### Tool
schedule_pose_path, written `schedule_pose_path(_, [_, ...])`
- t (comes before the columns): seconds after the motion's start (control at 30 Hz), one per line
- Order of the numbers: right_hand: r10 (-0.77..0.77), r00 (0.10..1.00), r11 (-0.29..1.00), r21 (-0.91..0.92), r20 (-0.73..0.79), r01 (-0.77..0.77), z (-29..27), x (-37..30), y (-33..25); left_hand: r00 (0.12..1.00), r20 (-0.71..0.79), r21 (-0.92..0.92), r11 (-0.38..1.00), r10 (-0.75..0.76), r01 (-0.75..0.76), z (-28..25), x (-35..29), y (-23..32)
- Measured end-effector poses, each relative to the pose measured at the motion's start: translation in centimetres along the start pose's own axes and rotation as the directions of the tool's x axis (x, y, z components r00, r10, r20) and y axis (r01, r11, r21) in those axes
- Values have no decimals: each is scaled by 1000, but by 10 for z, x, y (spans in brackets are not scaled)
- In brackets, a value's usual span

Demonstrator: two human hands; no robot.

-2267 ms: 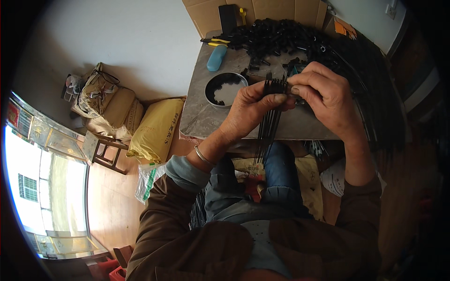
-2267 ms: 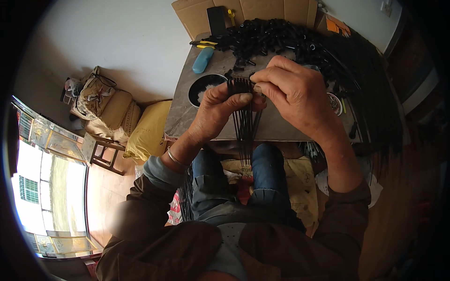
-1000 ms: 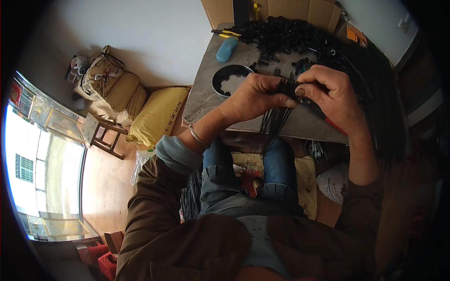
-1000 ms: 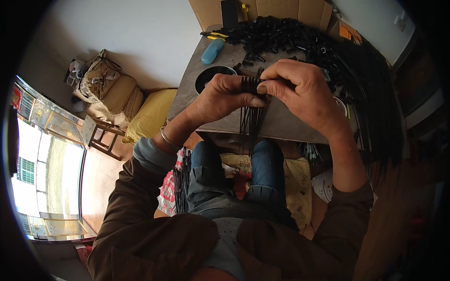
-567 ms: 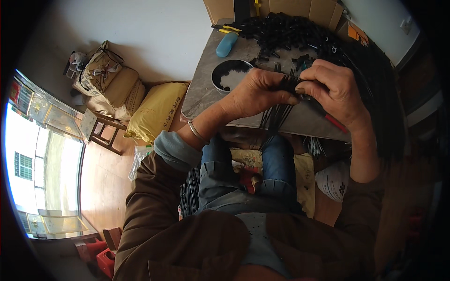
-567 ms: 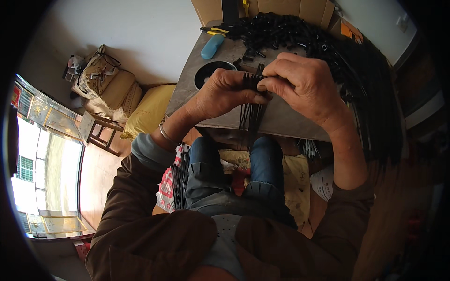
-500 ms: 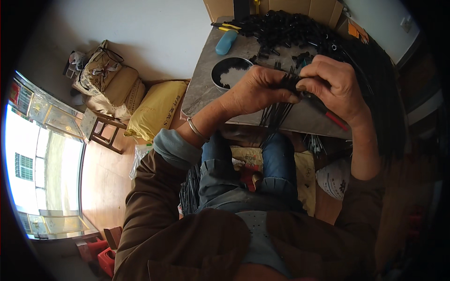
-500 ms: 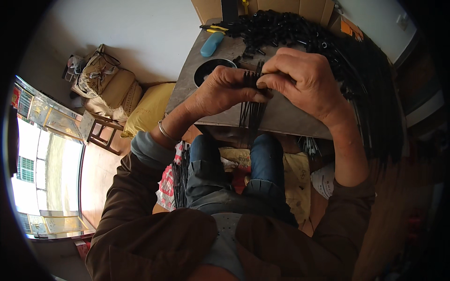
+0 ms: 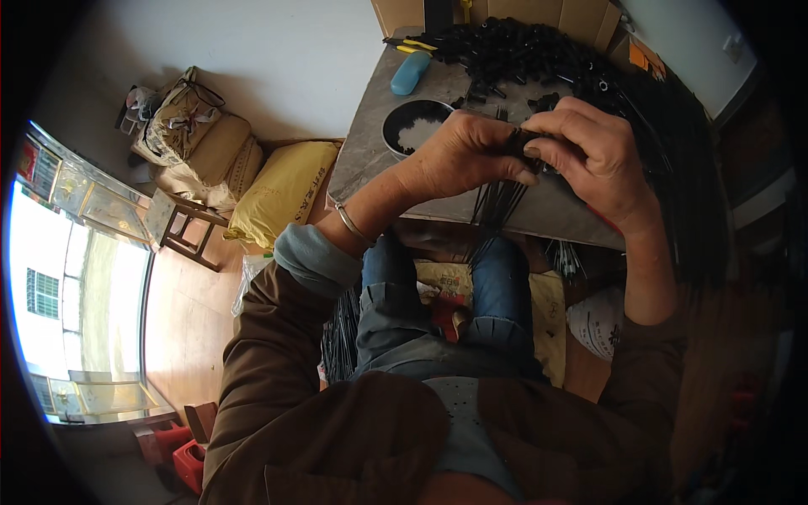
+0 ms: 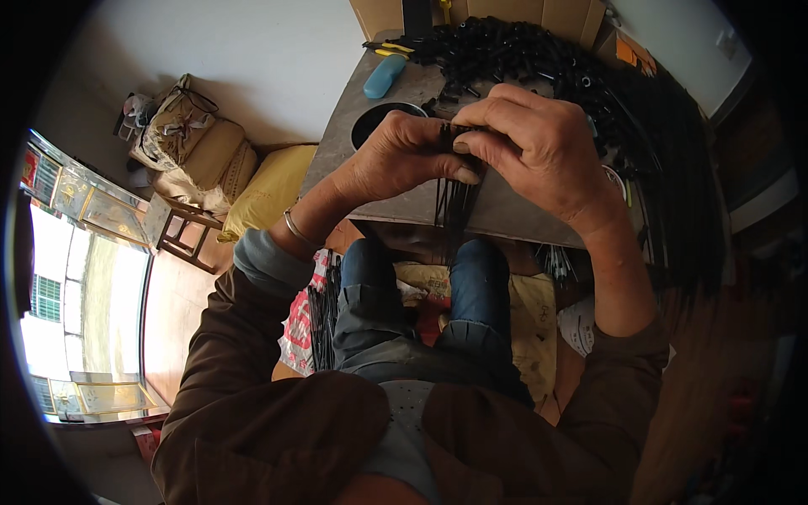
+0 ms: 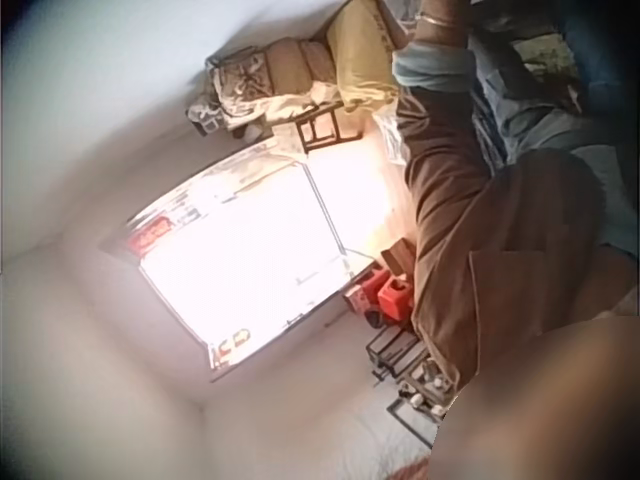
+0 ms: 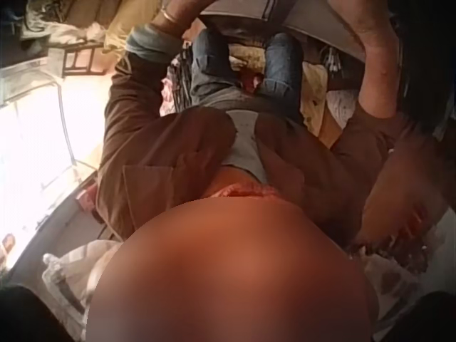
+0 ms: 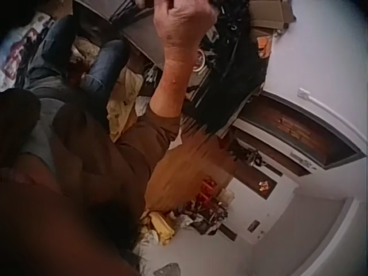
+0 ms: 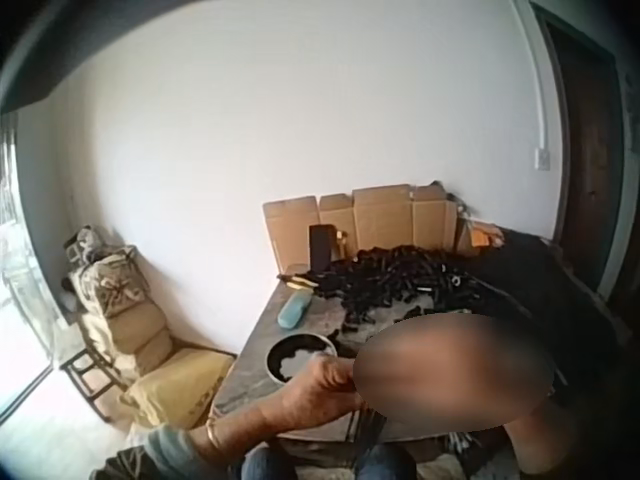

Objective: Assembling umbrella ribs and stretchers using pliers to secure the metal joints.

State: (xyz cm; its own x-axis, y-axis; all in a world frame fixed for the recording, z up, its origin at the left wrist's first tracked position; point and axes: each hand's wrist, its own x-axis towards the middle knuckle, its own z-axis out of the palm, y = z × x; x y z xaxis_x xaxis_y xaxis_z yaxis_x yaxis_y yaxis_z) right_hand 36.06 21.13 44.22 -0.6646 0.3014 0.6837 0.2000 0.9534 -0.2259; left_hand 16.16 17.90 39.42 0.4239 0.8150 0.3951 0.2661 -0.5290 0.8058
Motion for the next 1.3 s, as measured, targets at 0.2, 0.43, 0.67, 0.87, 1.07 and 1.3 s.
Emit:
schedule_pose_path(0.2, [30, 1000, 992, 120, 4, -30, 2, 2, 2, 1000, -16, 22, 999, 24, -24, 0, -1, -2])
schedule_pose_path(0.43, [-6, 1000, 996, 90, 6, 5, 0, 6, 1, 999, 15, 119, 991, 52, -53, -6, 0, -8])
schedule_pose_path(0.67, [-18, 1000, 1000, -9, 24, 18, 3, 7, 2, 998, 36, 125, 990, 59, -63, -7, 2, -1])
schedule_pose_path(0.87, [-108, 988, 993, -57, -114, 102, 19, 14, -3, 997, 57, 202, 978, -59, 46, -4, 2, -9])
schedule_pose_path(1.07, [-201, 967, 952, -264, -158, 154, 36, 19, 7, 995, -23, -216, 972, -99, 92, 33, -10, -35])
schedule_pose_path(1.3, [-132, 987, 945, -312, -86, 99, 38, 31, 9, 960, 219, 707, 650, 176, -281, 55, -43, -104])
